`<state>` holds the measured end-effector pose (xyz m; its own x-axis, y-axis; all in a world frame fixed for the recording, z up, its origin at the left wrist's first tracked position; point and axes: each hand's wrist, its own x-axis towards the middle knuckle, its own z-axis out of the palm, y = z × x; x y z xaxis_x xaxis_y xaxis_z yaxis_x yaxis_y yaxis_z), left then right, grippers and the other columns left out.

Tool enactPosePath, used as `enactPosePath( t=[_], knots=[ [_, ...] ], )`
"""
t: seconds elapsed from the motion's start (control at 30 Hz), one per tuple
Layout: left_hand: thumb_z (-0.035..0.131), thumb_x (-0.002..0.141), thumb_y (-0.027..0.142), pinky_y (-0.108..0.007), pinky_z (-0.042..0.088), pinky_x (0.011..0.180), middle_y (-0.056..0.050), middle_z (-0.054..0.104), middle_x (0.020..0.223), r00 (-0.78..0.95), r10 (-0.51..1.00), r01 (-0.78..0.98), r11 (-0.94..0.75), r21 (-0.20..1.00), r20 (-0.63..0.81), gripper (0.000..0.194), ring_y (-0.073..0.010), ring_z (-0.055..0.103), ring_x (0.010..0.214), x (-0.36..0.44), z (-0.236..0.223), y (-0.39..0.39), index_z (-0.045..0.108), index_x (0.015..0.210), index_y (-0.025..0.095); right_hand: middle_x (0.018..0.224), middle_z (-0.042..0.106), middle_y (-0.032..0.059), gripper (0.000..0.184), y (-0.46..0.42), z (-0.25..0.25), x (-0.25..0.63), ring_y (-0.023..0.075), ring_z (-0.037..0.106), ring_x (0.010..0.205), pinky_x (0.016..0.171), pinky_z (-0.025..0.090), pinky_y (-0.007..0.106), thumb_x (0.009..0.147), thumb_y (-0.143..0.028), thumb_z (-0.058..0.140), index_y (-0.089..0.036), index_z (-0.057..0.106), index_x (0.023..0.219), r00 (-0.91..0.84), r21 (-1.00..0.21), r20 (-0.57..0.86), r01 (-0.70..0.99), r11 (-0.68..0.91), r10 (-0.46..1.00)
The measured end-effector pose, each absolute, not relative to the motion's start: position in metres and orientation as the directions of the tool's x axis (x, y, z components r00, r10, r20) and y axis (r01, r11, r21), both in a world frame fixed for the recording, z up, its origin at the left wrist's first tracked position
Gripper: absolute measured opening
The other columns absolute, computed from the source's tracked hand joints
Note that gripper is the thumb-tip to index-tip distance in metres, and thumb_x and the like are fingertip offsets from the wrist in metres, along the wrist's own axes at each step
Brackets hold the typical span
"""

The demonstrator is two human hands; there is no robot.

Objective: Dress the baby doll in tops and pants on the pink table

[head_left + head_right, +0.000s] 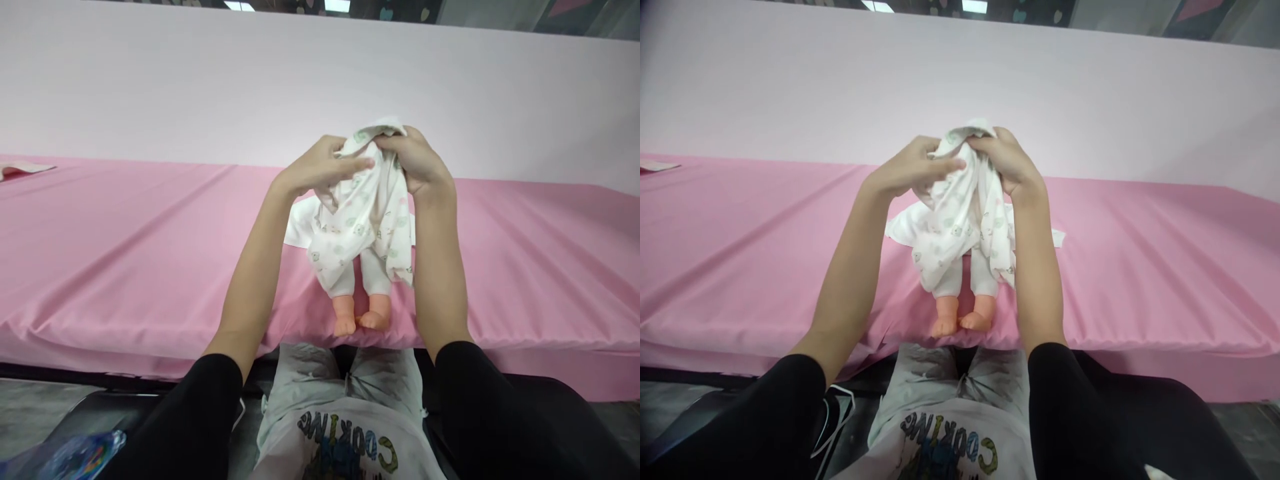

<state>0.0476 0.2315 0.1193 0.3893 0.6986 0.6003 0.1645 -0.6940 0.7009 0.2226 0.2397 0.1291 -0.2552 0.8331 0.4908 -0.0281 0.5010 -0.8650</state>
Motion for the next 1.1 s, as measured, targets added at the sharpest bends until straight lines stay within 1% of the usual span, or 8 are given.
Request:
enactPosePath(
  t=[0.13, 0.27, 0.37, 0.5, 0.7, 0.8, 0.97, 1.1],
  knots=[
    [0.073, 0.072, 0.023, -0.035, 0.053, 0.072, -0.003, 0.057, 0.074, 0.478, 0.710, 0.153, -0.647, 0.747, 0.517, 0.018, -0.0255, 0.064, 0.089, 0.045, 0.119, 0.227, 0.060, 0.080, 0.014, 0.072, 0.062, -0.0006, 0.011, 0.234, 0.131, 0.225, 0.0165, 0.063, 0.077, 0.068, 0.054, 0.028, 0.076, -0.023, 0.069, -0.019, 0.060, 0.071, -0.205, -0.863, 0.505, -0.084, 0.499, 0.838],
    [0.060, 0.084, 0.027, -0.035, 0.053, 0.079, -0.003, 0.062, 0.080, 0.397, 0.709, 0.056, -0.653, 0.755, 0.583, 0.011, -0.0253, 0.063, 0.100, 0.050, 0.122, 0.229, 0.062, 0.087, 0.016, 0.080, 0.066, 0.0003, 0.029, 0.219, 0.131, 0.230, 0.0170, 0.064, 0.080, 0.074, 0.055, 0.028, 0.063, -0.030, 0.081, -0.019, 0.065, 0.085, -0.433, -0.819, 0.559, -0.152, 0.554, 0.707],
    [0.051, 0.090, 0.031, -0.036, 0.054, 0.077, -0.003, 0.063, 0.081, 0.384, 0.709, 0.052, -0.656, 0.753, 0.592, 0.019, -0.0261, 0.064, 0.102, 0.057, 0.120, 0.234, 0.062, 0.090, 0.016, 0.082, 0.067, -0.0006, 0.040, 0.216, 0.130, 0.239, 0.0190, 0.064, 0.083, 0.074, 0.055, 0.030, 0.055, -0.028, 0.086, -0.020, 0.064, 0.088, -0.536, -0.809, 0.516, -0.050, 0.585, 0.668],
    [0.042, 0.094, 0.036, -0.036, 0.055, 0.074, -0.002, 0.063, 0.083, 0.388, 0.699, 0.021, -0.658, 0.753, 0.600, 0.029, -0.0261, 0.066, 0.101, 0.069, 0.113, 0.235, 0.062, 0.093, 0.015, 0.080, 0.067, 0.0013, 0.029, 0.223, 0.130, 0.248, 0.0189, 0.063, 0.079, 0.070, 0.054, 0.031, 0.061, -0.023, 0.083, -0.018, 0.065, 0.082, -0.450, -0.836, 0.456, 0.080, 0.543, 0.768],
    [0.077, 0.068, 0.031, -0.032, 0.056, 0.068, -0.005, 0.065, 0.082, 0.632, 0.651, -0.068, -0.494, 0.867, 0.420, 0.031, -0.0236, 0.068, 0.086, 0.060, 0.115, 0.223, 0.063, 0.089, 0.013, 0.074, 0.063, -0.0008, 0.010, 0.222, 0.133, 0.245, 0.0141, 0.062, 0.072, 0.071, 0.053, 0.027, 0.073, -0.020, 0.070, -0.018, 0.064, 0.080, -0.346, -0.799, 0.599, -0.206, 0.564, 0.722],
    [0.072, 0.074, 0.034, -0.032, 0.055, 0.064, -0.003, 0.064, 0.079, 0.568, 0.687, -0.053, -0.519, 0.853, 0.453, 0.026, -0.0235, 0.068, 0.084, 0.051, 0.117, 0.228, 0.063, 0.088, 0.014, 0.074, 0.064, -0.0010, 0.011, 0.212, 0.137, 0.239, 0.0139, 0.063, 0.073, 0.071, 0.053, 0.026, 0.075, -0.023, 0.069, -0.018, 0.063, 0.082, -0.392, -0.815, 0.575, -0.208, 0.540, 0.718],
    [0.054, 0.087, 0.038, -0.034, 0.055, 0.074, -0.003, 0.064, 0.080, 0.385, 0.732, -0.119, -0.564, 0.817, 0.561, 0.023, -0.0261, 0.064, 0.102, 0.052, 0.112, 0.247, 0.061, 0.090, 0.016, 0.088, 0.066, 0.0006, 0.038, 0.202, 0.137, 0.232, 0.0185, 0.064, 0.086, 0.075, 0.055, 0.028, 0.061, -0.020, 0.082, -0.019, 0.063, 0.093, -0.470, -0.819, 0.477, 0.069, 0.569, 0.743],
    [0.053, 0.088, 0.044, -0.037, 0.055, 0.082, -0.004, 0.067, 0.086, 0.416, 0.737, -0.209, -0.492, 0.845, 0.533, 0.027, -0.0239, 0.063, 0.103, 0.057, 0.103, 0.254, 0.060, 0.093, 0.019, 0.081, 0.067, 0.0032, 0.030, 0.213, 0.133, 0.233, 0.0204, 0.064, 0.079, 0.066, 0.056, 0.030, 0.059, -0.018, 0.083, -0.018, 0.063, 0.080, -0.315, -0.857, 0.376, 0.238, 0.457, 0.871]
  ],
)
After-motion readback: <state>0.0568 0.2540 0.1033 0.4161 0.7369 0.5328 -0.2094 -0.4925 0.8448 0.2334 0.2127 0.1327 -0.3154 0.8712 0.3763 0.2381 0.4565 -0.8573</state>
